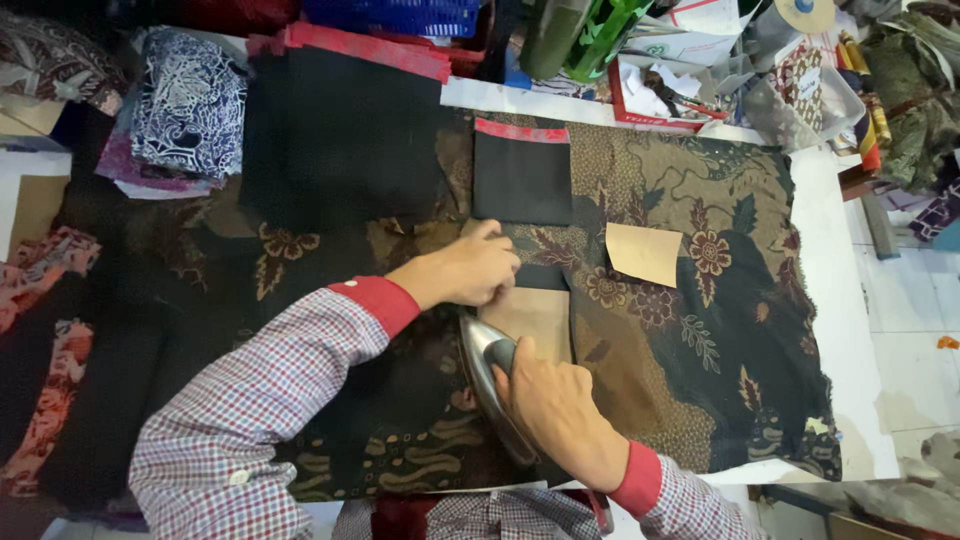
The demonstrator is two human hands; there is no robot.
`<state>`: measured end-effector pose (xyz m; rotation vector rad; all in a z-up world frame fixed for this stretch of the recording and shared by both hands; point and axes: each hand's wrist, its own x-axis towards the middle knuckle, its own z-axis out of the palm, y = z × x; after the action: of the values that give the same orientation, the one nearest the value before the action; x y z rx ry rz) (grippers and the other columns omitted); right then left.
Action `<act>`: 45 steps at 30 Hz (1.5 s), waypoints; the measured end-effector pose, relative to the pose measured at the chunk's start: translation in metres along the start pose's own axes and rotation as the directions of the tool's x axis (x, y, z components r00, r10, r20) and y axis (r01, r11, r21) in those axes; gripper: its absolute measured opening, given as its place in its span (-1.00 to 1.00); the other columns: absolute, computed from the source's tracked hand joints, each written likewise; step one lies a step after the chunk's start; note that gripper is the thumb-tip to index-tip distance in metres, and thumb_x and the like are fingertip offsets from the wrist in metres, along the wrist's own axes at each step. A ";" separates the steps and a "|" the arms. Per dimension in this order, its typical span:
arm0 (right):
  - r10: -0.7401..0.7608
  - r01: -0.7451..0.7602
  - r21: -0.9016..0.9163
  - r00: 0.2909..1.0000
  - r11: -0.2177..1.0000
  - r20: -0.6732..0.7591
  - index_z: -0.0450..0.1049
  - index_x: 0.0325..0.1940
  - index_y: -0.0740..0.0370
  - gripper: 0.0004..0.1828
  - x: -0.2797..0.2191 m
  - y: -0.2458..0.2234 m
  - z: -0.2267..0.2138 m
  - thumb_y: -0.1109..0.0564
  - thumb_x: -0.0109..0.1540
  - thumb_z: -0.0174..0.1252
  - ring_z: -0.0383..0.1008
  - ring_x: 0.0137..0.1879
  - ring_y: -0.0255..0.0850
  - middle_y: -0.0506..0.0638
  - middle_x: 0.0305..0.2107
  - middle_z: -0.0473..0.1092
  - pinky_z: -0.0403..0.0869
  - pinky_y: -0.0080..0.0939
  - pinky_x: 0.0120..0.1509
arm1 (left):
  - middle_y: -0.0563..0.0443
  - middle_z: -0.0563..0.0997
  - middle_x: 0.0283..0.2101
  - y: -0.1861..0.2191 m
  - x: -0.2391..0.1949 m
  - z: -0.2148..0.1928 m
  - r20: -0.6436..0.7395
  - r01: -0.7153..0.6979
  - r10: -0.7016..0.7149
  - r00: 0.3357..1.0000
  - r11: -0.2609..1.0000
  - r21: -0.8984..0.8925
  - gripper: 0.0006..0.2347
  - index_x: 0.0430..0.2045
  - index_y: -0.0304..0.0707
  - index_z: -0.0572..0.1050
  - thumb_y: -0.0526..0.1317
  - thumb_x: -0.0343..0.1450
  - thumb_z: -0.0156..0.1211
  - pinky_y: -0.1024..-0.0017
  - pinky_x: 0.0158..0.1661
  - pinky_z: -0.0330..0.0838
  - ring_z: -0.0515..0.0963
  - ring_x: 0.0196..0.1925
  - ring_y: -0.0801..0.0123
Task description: The person irons small black fabric pieces on a patterned work surface using a handheld iron and a brown paper sheet as a protective layer. They repeatedly place the paper over the fabric, press with the iron, and remove the paper, handling the fabric and paper with both hands throughout the clip.
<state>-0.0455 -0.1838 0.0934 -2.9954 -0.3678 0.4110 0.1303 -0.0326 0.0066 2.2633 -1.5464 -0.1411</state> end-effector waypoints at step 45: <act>0.130 -0.130 -0.064 0.991 0.989 -0.015 0.36 -0.13 0.25 -0.47 0.062 0.050 -0.031 -0.30 0.33 -0.04 0.59 -0.38 0.19 0.19 -0.52 0.53 0.51 0.19 -0.28 | -0.09 0.56 -0.21 0.157 -0.071 0.041 -0.235 0.382 -0.350 0.907 0.918 0.106 -0.80 -0.31 -0.32 0.60 -0.27 0.24 0.26 0.09 0.25 0.20 0.50 -0.01 0.11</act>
<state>0.0323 -0.2183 0.1008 -3.0948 -0.1890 0.4012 -0.0463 -0.0273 0.0179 2.5737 -1.0409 0.1164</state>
